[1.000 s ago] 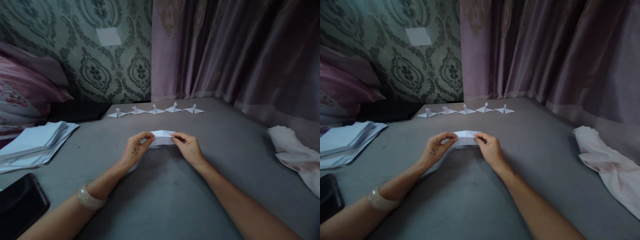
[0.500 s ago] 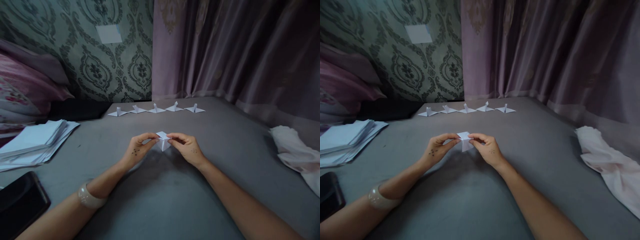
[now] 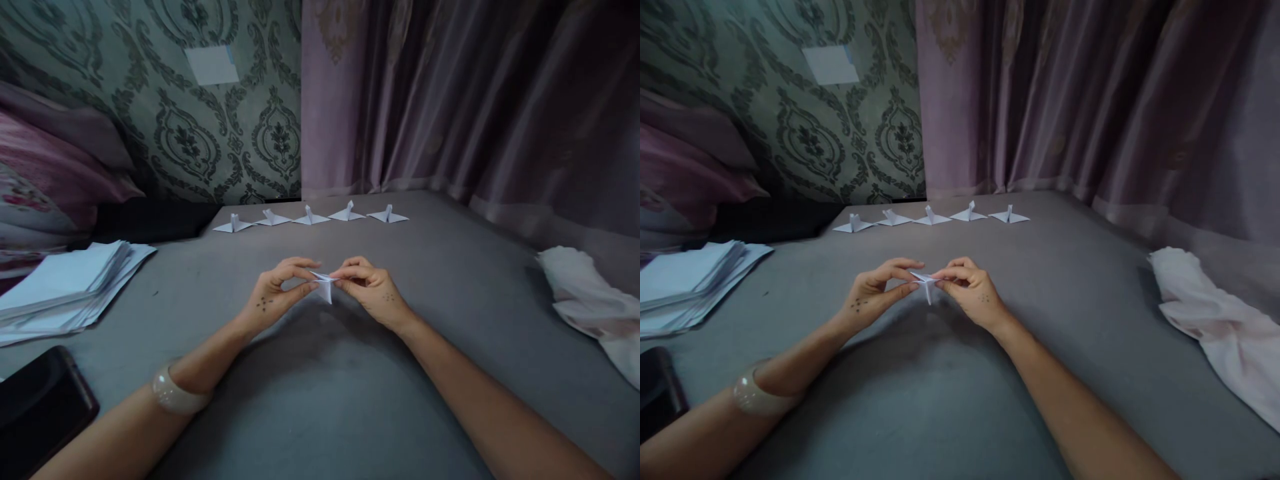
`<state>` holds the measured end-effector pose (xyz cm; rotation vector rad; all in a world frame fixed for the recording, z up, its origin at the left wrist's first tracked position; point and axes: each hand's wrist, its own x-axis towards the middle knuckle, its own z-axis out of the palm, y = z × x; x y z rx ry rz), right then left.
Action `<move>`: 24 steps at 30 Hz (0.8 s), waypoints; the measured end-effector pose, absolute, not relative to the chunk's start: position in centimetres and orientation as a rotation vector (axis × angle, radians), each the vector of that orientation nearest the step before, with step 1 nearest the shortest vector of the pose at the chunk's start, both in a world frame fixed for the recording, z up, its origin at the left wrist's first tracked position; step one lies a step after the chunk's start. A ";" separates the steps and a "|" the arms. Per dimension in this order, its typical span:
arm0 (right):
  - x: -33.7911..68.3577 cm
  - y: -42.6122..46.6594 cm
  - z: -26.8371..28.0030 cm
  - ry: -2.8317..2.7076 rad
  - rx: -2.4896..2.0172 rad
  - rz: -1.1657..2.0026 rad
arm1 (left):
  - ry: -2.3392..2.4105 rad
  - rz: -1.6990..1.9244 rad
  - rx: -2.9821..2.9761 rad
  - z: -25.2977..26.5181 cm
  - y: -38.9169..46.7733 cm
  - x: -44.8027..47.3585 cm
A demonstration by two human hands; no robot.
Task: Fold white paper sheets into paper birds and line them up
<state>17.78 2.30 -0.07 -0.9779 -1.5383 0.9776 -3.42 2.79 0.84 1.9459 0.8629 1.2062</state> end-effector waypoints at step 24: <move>16.4 0.7 1.0 -1.460 -1.026 1.219 | 0.970 1.179 1.366 0.6 1.5 -1.0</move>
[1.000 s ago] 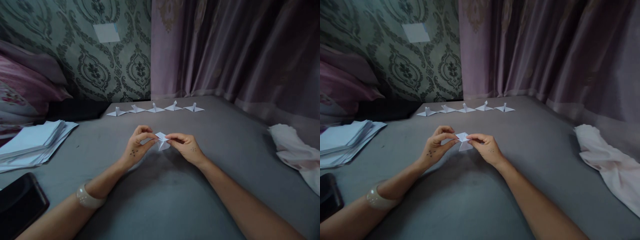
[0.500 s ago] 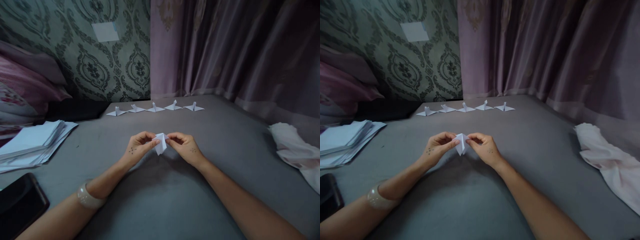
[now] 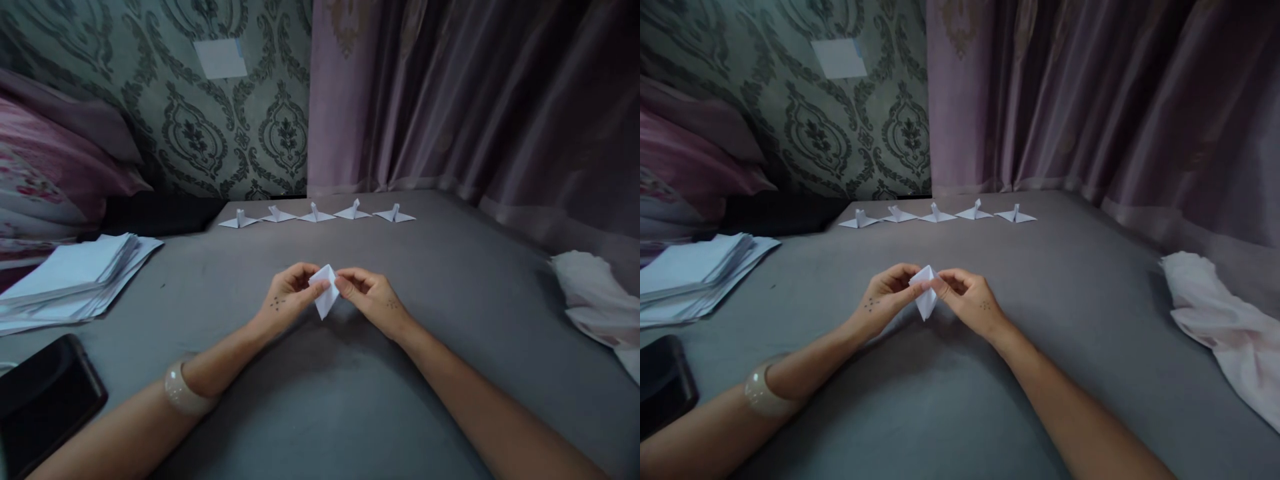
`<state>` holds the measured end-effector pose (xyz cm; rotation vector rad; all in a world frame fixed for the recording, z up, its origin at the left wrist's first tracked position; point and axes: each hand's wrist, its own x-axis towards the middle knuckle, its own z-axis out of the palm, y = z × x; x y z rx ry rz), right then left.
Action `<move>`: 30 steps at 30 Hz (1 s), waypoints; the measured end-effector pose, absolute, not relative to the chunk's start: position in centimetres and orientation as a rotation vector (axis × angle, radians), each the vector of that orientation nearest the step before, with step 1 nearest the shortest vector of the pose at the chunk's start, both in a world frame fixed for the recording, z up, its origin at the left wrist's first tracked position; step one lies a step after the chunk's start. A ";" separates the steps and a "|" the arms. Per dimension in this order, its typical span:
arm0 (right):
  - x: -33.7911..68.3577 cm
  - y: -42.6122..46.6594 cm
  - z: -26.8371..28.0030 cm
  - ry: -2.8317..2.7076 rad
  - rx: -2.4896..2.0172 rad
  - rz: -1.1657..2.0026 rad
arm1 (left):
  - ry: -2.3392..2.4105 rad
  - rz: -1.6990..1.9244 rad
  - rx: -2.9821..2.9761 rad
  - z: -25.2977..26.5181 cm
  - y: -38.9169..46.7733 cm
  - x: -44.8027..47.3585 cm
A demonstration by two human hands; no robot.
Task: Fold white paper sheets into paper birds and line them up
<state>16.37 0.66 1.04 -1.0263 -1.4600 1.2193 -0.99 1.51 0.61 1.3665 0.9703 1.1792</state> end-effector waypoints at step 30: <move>16.9 2.4 -1.6 -1.223 -1.134 1.360 | 1.042 0.929 1.136 -0.9 2.9 -1.8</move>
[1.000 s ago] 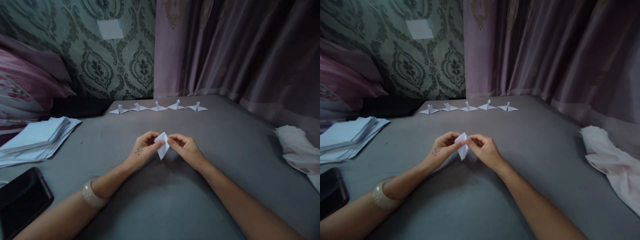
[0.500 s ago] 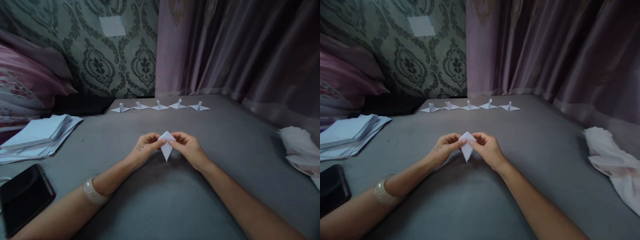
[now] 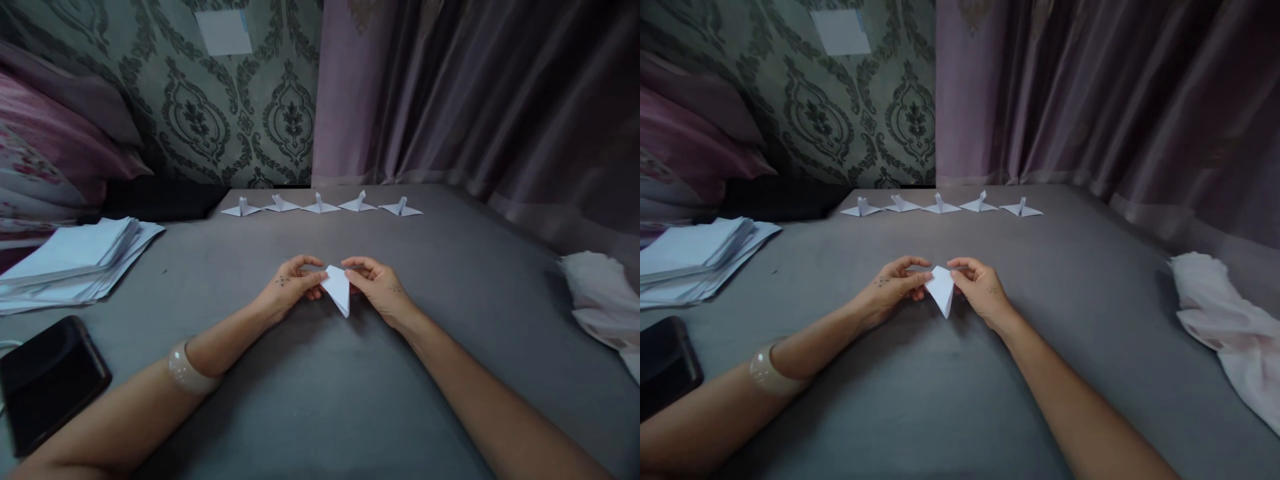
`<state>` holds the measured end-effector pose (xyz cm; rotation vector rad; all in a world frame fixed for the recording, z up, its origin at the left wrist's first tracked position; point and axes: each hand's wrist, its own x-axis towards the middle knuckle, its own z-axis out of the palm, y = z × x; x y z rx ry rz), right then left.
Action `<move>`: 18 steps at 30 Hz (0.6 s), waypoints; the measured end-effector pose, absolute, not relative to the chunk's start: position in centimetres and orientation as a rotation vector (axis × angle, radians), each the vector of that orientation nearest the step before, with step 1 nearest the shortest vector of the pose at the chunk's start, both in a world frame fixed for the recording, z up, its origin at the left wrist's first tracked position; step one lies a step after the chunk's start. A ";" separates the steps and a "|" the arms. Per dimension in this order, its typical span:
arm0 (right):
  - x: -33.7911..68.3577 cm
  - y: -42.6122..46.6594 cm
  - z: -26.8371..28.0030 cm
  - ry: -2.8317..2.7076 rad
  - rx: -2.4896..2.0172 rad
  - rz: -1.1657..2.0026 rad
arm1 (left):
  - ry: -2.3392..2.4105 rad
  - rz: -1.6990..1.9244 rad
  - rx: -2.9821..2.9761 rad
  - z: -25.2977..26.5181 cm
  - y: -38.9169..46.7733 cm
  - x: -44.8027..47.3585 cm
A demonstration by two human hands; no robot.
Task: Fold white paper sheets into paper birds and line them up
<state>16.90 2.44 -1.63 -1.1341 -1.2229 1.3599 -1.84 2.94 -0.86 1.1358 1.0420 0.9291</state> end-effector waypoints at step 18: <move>16.6 2.6 -2.5 -2.160 -1.201 0.529 | 1.158 0.680 2.348 -1.8 3.8 -3.1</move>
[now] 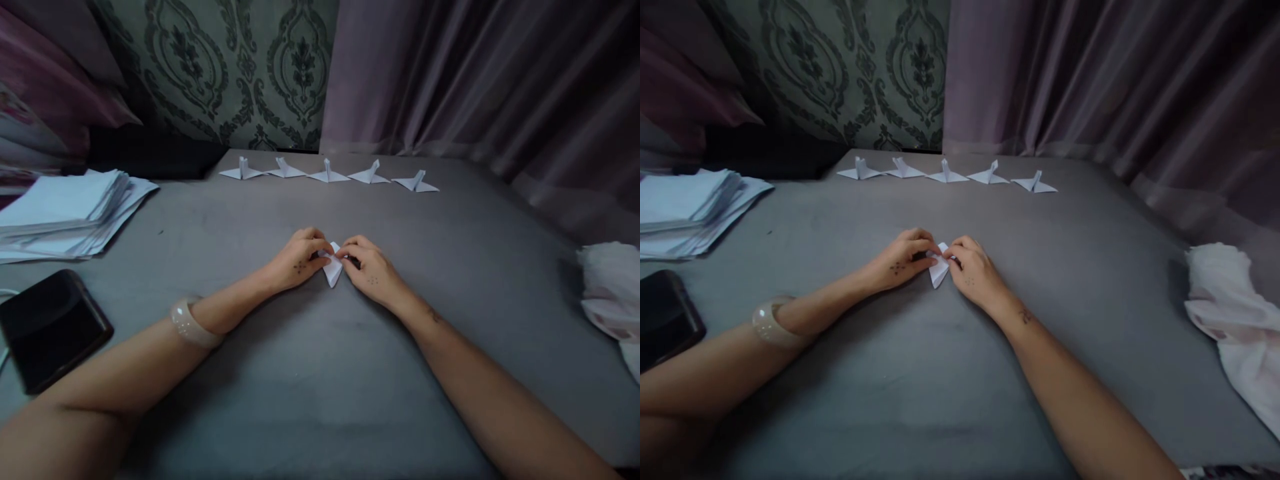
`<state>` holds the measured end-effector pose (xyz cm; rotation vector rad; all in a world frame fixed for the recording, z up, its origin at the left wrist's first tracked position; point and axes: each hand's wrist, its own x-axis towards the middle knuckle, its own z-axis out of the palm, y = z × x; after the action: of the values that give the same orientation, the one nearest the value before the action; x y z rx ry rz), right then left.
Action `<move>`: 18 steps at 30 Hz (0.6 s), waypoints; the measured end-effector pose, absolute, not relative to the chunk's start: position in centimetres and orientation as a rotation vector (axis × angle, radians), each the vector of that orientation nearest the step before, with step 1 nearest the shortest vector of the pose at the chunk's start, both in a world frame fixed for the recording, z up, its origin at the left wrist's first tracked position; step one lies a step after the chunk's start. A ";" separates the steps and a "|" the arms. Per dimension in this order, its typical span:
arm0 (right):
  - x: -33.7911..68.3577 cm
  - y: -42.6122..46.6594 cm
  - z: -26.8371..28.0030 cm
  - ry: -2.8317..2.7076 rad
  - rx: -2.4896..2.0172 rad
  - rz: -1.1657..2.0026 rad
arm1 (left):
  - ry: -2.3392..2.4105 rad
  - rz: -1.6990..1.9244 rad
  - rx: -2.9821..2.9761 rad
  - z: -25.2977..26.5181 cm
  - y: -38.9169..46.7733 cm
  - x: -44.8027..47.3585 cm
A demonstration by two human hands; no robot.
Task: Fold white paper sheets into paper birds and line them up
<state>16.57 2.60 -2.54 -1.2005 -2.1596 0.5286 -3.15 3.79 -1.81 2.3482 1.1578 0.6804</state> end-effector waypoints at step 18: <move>17.8 0.5 0.0 -2.677 -0.936 0.315 | 0.881 0.409 2.620 -0.2 3.9 -5.0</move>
<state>17.81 0.48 0.02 -0.9364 -2.6774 0.3146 -4.97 3.95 -0.22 2.6198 0.8814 0.4093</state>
